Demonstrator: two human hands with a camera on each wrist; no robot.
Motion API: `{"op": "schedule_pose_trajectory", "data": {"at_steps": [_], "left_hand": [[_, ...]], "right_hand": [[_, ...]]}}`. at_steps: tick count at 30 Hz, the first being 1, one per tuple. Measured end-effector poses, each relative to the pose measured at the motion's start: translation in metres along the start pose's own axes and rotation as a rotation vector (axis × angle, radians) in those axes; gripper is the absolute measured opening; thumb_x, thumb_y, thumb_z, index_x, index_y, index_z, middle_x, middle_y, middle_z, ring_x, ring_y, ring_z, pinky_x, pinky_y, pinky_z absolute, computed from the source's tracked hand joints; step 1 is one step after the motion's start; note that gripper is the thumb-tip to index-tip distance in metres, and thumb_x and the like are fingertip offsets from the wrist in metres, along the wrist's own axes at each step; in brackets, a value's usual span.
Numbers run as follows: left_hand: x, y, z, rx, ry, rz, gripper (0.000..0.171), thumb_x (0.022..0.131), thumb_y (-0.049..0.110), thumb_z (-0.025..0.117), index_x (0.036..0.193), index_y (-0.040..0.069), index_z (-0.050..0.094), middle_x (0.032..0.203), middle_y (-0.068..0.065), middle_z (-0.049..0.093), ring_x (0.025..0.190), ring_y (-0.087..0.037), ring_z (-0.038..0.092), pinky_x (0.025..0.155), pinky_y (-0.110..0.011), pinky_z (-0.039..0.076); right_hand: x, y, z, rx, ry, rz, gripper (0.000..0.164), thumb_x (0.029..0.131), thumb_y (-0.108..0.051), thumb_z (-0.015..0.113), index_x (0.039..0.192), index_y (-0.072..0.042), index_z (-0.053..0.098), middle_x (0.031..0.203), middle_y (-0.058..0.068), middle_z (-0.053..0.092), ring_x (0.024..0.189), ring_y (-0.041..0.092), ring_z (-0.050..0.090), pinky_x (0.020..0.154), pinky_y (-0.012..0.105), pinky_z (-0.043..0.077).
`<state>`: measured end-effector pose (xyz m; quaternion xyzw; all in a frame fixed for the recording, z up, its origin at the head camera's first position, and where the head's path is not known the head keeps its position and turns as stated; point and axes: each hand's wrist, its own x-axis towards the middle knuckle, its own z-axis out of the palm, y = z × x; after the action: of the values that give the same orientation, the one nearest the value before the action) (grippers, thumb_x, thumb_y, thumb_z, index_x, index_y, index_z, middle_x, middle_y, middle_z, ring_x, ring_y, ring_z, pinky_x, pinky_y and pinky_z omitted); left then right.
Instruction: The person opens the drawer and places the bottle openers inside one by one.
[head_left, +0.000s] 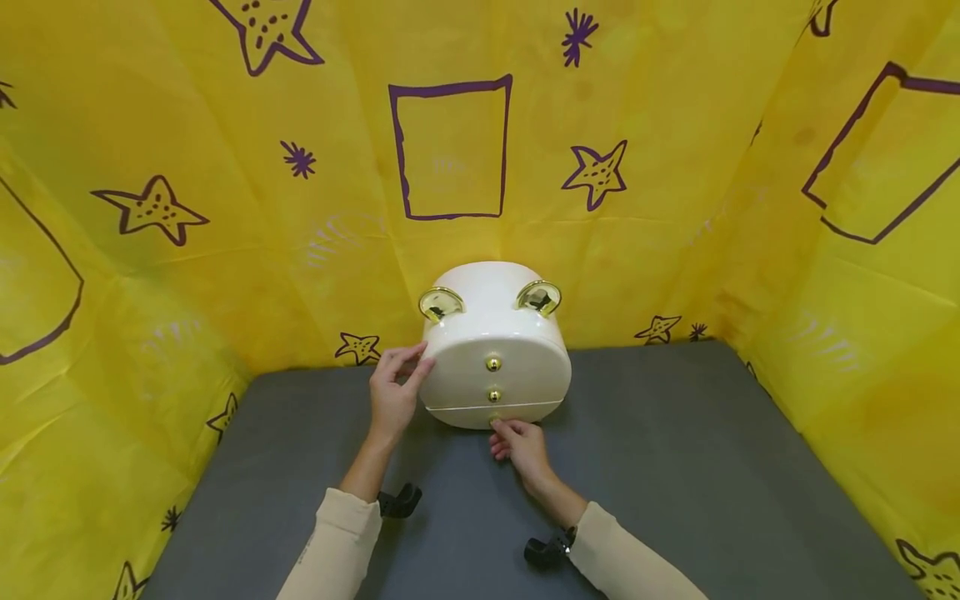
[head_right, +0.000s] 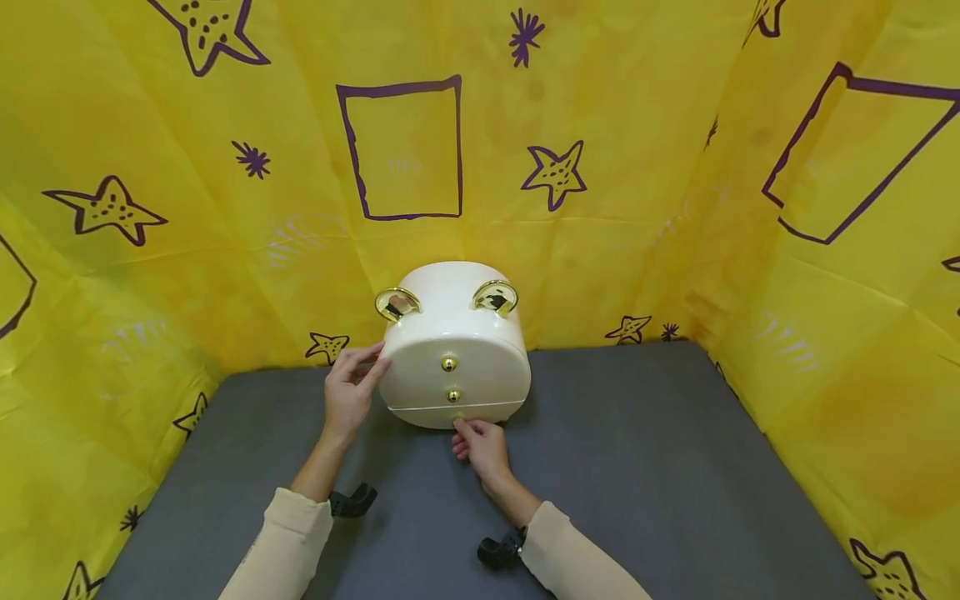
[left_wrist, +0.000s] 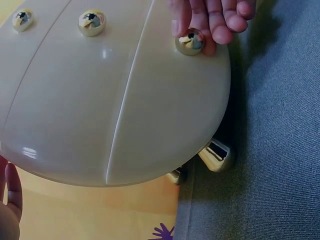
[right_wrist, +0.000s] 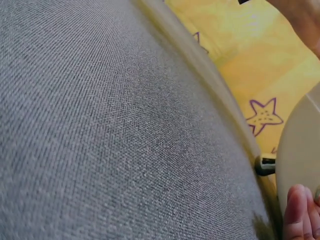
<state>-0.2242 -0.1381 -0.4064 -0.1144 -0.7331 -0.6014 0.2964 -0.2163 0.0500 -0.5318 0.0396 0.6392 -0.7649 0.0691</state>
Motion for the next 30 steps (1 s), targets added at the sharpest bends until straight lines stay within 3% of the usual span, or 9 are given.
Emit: {"op": "schedule_pose_trajectory", "data": {"at_steps": [5,12,19,25,30], "left_hand": [[0.002,0.0,-0.001,-0.008,0.0,-0.001,0.025,0.083,-0.002,0.073,0.106,-0.011,0.07,0.098,-0.031,0.057,0.085,-0.002,0.055,0.07,-0.007,0.047],[0.004,-0.002,-0.002,-0.015,0.003,0.031,0.023,0.082,-0.004,0.073,0.103,-0.012,0.07,0.097,-0.031,0.058,0.086,0.0,0.056,0.071,-0.007,0.047],[0.002,-0.002,-0.003,-0.004,-0.005,0.02,0.023,0.082,-0.004,0.073,0.103,-0.012,0.07,0.098,-0.03,0.059,0.088,-0.021,0.057,0.071,-0.008,0.046],[0.002,-0.001,-0.003,-0.013,-0.025,-0.012,0.023,0.082,-0.003,0.073,0.103,-0.012,0.07,0.1,-0.029,0.06,0.09,-0.004,0.055,0.072,-0.013,0.047],[0.002,-0.002,-0.003,-0.027,-0.022,-0.022,0.023,0.082,-0.004,0.073,0.103,-0.012,0.069,0.101,-0.029,0.059,0.089,0.0,0.055,0.073,-0.013,0.047]], "right_hand": [[0.0,-0.006,0.004,0.037,0.024,0.016,0.032,0.097,-0.012,0.058,0.101,0.02,0.058,0.065,0.001,0.063,0.054,0.009,0.059,0.051,0.021,0.05],[-0.001,-0.008,0.012,0.061,0.098,0.011,0.033,0.096,-0.013,0.06,0.101,0.02,0.06,0.061,-0.002,0.06,0.05,0.007,0.057,0.047,0.019,0.048],[-0.004,-0.005,0.017,0.07,0.159,0.024,0.034,0.094,-0.014,0.063,0.099,0.02,0.062,0.059,-0.001,0.06,0.047,0.007,0.056,0.045,0.019,0.047],[-0.006,-0.006,0.014,0.08,0.155,0.045,0.032,0.095,-0.013,0.061,0.101,0.019,0.062,0.06,0.001,0.061,0.048,0.009,0.057,0.045,0.02,0.048],[-0.015,-0.02,0.016,0.034,0.131,0.04,0.03,0.096,-0.008,0.058,0.099,0.021,0.06,0.062,0.004,0.061,0.05,0.01,0.058,0.047,0.022,0.05]]}}
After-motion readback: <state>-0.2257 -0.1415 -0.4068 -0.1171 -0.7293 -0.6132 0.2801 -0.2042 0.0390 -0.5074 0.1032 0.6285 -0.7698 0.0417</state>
